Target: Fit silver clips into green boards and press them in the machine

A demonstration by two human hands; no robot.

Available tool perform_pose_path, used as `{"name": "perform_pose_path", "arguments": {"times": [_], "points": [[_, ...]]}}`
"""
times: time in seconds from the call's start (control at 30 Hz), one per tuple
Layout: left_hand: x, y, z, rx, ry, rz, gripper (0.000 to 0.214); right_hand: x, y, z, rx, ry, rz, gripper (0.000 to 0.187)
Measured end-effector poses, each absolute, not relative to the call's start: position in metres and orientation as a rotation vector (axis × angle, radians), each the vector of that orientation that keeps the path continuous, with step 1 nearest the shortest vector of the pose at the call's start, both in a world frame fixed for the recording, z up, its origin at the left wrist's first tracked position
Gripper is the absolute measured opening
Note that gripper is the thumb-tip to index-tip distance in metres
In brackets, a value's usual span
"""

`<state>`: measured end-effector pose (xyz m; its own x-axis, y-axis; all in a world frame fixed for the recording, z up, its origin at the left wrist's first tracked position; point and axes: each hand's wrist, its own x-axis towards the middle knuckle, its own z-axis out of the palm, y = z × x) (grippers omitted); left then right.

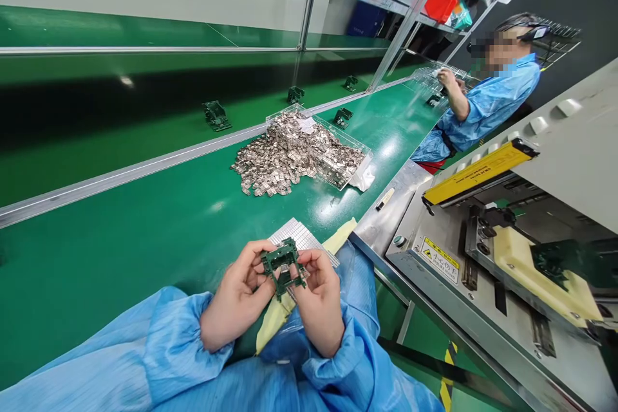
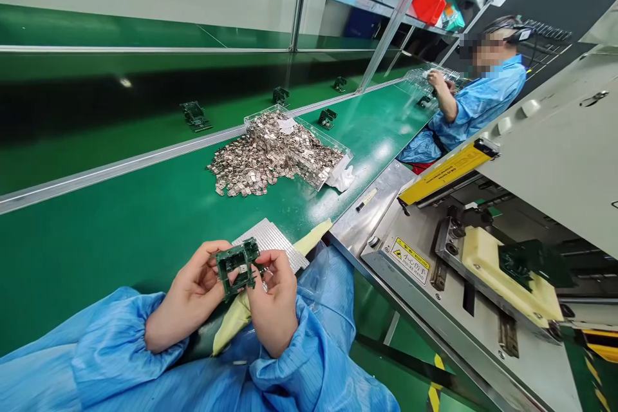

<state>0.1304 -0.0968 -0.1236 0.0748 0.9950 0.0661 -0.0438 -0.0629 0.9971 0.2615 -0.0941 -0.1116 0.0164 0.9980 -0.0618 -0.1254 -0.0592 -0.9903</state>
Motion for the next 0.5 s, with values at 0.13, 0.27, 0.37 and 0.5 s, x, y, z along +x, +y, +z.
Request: {"name": "perform_pose_path", "arguments": {"times": [0.13,0.27,0.37,0.5], "points": [[0.134,-0.100,-0.119,1.236,1.127,1.197,0.026,0.261,-0.096,-0.107,-1.148,-1.030,1.344,0.021],[0.135,-0.103,-0.119,1.217,1.170,1.162,0.030,0.262,-0.099,-0.106,-1.152,-1.002,1.352,0.020],[0.136,-0.105,-0.122,1.240,1.195,1.152,0.029,0.263,-0.100,-0.106,-1.159,-0.984,1.334,0.021],[0.138,-0.109,-0.124,1.290,1.231,1.166,0.031,0.264,-0.101,-0.105,-1.131,-0.957,1.347,0.023]]}}
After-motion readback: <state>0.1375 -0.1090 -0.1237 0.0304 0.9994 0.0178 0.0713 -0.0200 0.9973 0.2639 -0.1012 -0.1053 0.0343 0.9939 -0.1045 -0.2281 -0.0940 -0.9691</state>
